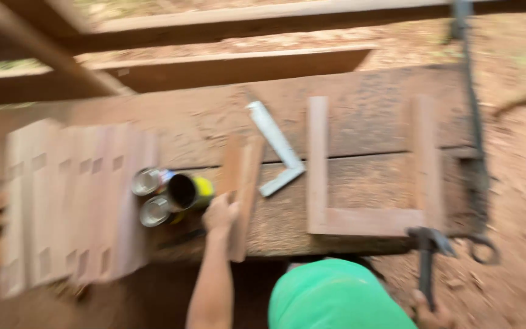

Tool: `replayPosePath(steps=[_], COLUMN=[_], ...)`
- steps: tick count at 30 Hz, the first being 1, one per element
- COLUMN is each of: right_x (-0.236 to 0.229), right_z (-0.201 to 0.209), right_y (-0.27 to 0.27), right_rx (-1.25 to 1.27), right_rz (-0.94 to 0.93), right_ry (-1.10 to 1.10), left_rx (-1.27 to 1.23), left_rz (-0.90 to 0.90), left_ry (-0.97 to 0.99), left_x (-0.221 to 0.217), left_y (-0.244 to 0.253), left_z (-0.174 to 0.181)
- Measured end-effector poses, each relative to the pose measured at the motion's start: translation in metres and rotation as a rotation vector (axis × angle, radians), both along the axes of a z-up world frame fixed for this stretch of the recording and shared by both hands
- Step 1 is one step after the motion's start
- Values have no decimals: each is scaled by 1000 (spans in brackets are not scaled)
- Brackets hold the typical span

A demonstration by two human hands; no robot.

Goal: The person assembles a rectangular wooden frame on a rustic workbench. They position wood pieces together, use a hammer to drive nails at the joints, apply glue from a can to a joint, check alignment with a try square, and secure the frame with a long bar clamp, adjusting the pieces as they work.

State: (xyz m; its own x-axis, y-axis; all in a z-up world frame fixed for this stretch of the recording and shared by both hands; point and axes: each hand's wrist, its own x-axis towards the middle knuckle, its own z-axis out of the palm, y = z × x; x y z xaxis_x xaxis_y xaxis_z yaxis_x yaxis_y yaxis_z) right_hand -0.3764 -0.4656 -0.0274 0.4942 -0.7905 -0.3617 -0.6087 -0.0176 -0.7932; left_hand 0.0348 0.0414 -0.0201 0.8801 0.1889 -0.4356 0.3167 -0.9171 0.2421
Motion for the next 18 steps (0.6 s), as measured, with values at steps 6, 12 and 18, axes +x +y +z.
replayPosePath(steps=[6,12,18], right_x=[62,113,229], right_z=[61,128,145], right_y=[-6,-38,-111], right_rx=[-8,215,81], right_rz=[-110,-1,310], right_ry=[81,140,107], left_rx=[91,-343,-170], left_rz=[-98,-417,-968], left_ry=[-501,-595,22], left_x=[-20,-68,-67], left_y=[-64,-227,-354], left_z=[9,87,75])
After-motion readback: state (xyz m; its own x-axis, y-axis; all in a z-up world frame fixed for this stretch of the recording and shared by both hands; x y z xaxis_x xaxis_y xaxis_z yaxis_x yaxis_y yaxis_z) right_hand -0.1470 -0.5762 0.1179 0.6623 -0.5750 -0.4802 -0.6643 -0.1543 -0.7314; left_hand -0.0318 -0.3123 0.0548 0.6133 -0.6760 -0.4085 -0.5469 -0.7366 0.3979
